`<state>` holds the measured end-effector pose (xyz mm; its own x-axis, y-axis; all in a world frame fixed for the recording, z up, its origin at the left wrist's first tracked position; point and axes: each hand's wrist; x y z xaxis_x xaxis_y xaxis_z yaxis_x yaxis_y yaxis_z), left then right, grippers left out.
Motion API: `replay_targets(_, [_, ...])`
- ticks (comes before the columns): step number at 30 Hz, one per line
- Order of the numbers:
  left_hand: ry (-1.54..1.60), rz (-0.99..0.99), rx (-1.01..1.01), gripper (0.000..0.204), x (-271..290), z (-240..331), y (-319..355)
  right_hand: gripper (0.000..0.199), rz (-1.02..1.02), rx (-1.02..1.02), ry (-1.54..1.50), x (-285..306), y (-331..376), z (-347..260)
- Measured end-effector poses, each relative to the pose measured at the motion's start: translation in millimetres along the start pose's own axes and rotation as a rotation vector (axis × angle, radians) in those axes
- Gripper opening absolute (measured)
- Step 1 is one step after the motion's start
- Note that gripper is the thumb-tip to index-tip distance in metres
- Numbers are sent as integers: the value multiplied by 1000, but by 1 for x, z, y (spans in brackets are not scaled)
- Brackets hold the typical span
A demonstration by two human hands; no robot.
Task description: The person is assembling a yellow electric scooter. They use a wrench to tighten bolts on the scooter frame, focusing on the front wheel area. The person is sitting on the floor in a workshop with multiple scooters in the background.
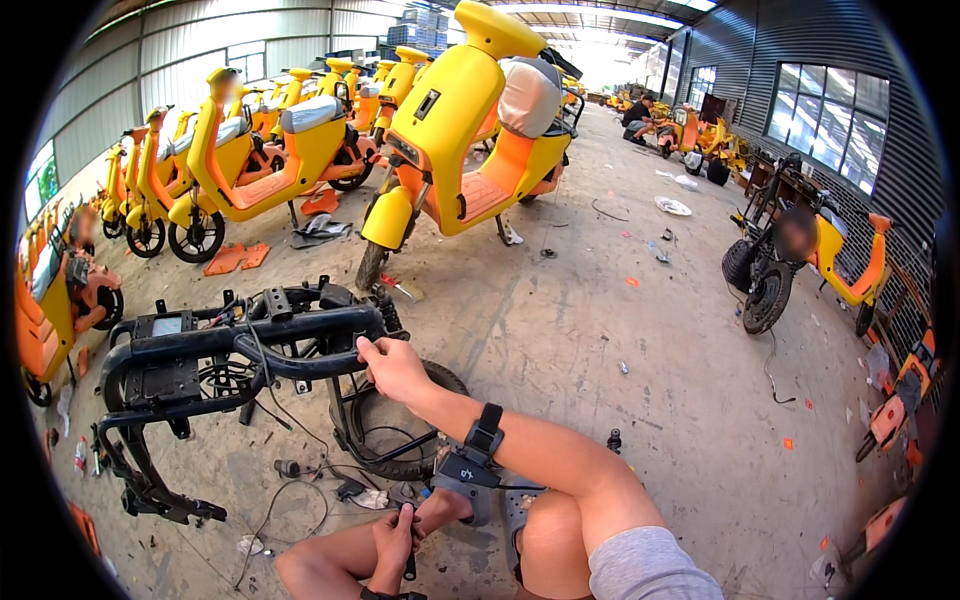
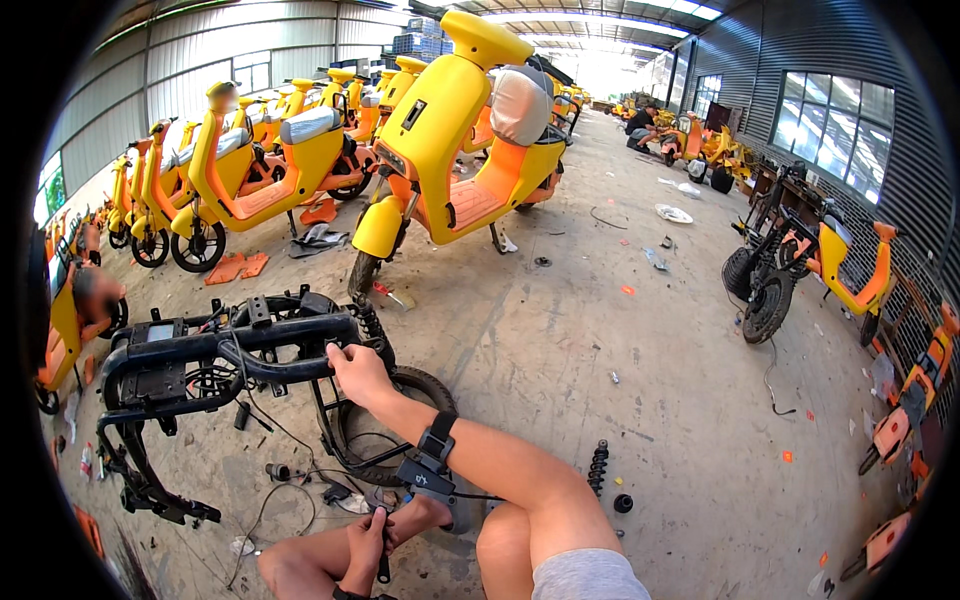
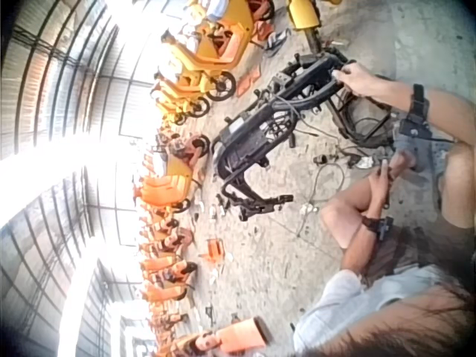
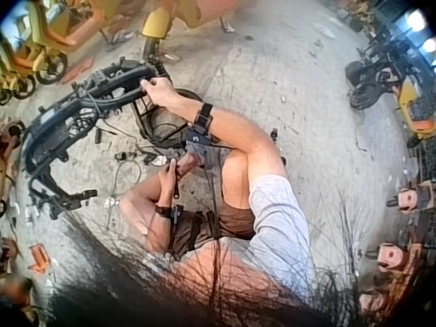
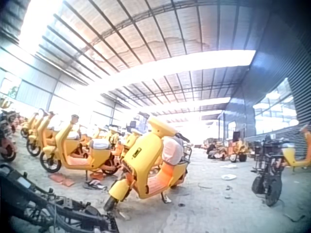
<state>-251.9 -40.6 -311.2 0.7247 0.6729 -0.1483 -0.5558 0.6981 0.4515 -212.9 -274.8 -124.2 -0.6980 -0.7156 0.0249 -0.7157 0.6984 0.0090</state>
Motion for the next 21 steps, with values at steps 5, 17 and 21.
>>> replay_targets(5, [-7, 8, -11, 43, 1, -3, -2, 47, -29, -64, -96, 1, 0, 0])
replay_targets(17, [-80, -6, -25, 44, 0, 0, 1, 38, -73, -94, -121, 8, 11, -11])
replay_targets(21, [-79, -5, -39, 46, 5, -2, 0, 37, -65, -92, -122, 4, 12, -14])
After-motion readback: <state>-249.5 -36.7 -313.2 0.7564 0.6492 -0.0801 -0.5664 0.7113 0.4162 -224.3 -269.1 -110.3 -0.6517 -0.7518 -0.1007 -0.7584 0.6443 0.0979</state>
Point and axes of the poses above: each hand's wrist, its own y-axis away from the middle knuckle, its own x-axis out of the back of the hand, z = x × y, and after that the axes turned 2 degrees about x, right-handed
